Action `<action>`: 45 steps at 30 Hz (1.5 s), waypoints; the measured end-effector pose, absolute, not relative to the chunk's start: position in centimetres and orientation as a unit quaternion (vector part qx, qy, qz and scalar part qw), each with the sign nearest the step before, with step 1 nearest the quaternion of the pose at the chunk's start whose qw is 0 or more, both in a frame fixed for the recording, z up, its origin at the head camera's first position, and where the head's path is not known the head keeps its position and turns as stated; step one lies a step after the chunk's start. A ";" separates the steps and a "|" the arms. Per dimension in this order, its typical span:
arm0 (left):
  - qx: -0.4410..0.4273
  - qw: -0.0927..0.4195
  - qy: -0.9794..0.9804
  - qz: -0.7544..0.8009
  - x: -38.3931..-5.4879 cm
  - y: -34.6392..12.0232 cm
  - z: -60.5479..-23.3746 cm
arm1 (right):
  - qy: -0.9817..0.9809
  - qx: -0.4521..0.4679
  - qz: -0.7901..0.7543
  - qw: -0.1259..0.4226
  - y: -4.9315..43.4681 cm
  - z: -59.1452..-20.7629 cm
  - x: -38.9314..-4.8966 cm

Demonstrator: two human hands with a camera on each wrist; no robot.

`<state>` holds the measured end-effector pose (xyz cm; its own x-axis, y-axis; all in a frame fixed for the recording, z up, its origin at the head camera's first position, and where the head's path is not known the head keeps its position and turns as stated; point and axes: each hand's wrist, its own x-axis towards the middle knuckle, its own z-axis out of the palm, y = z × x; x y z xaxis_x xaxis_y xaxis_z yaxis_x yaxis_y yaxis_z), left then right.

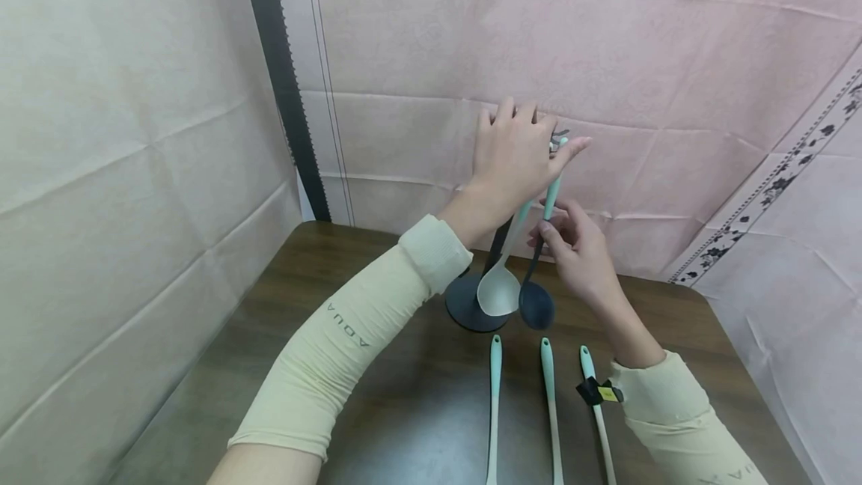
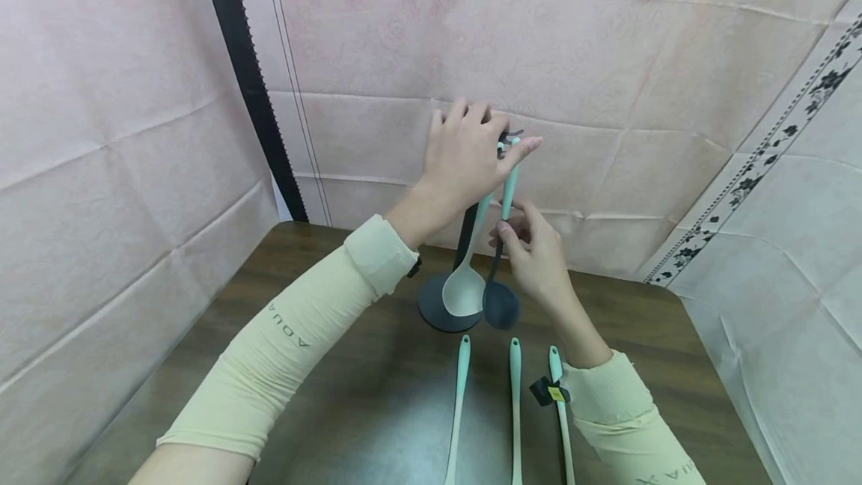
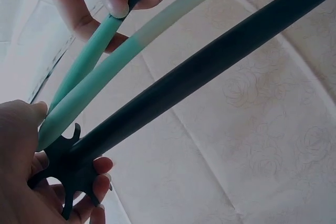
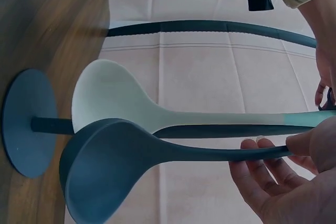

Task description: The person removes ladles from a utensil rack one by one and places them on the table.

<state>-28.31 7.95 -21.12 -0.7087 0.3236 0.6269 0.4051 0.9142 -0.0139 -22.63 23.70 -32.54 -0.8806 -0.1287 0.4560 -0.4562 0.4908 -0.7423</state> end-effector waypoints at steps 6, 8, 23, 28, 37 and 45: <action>-0.220 0.314 -0.922 -0.062 -28.2 7.5 -20.9 | -0.848 0.169 0.470 0.177 23.7 -32.7 -22.5; -0.241 0.303 -0.920 -0.060 -28.2 7.3 -20.8 | -0.849 0.169 0.466 0.180 23.7 -32.7 -22.4; -0.299 0.213 -0.927 -0.071 -28.3 6.3 -20.0 | -0.850 0.162 0.468 0.181 23.7 -32.8 -22.0; -0.302 0.225 -0.924 -0.068 -28.4 6.3 -20.1 | -0.850 0.160 0.467 0.181 23.7 -32.7 -21.9; -0.301 0.238 -0.921 -0.068 -28.5 6.3 -20.1 | -0.849 0.163 0.474 0.165 24.1 -32.3 -21.8; -0.301 0.237 -0.921 -0.065 -28.5 6.4 -20.2 | -0.848 0.161 0.478 0.166 24.5 -32.3 -21.8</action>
<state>-28.52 6.35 -20.20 -0.7062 0.5241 0.4761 0.5854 0.8104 -0.0239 -21.76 24.48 -32.31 -0.8930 -0.1135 0.4355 -0.4313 0.4922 -0.7561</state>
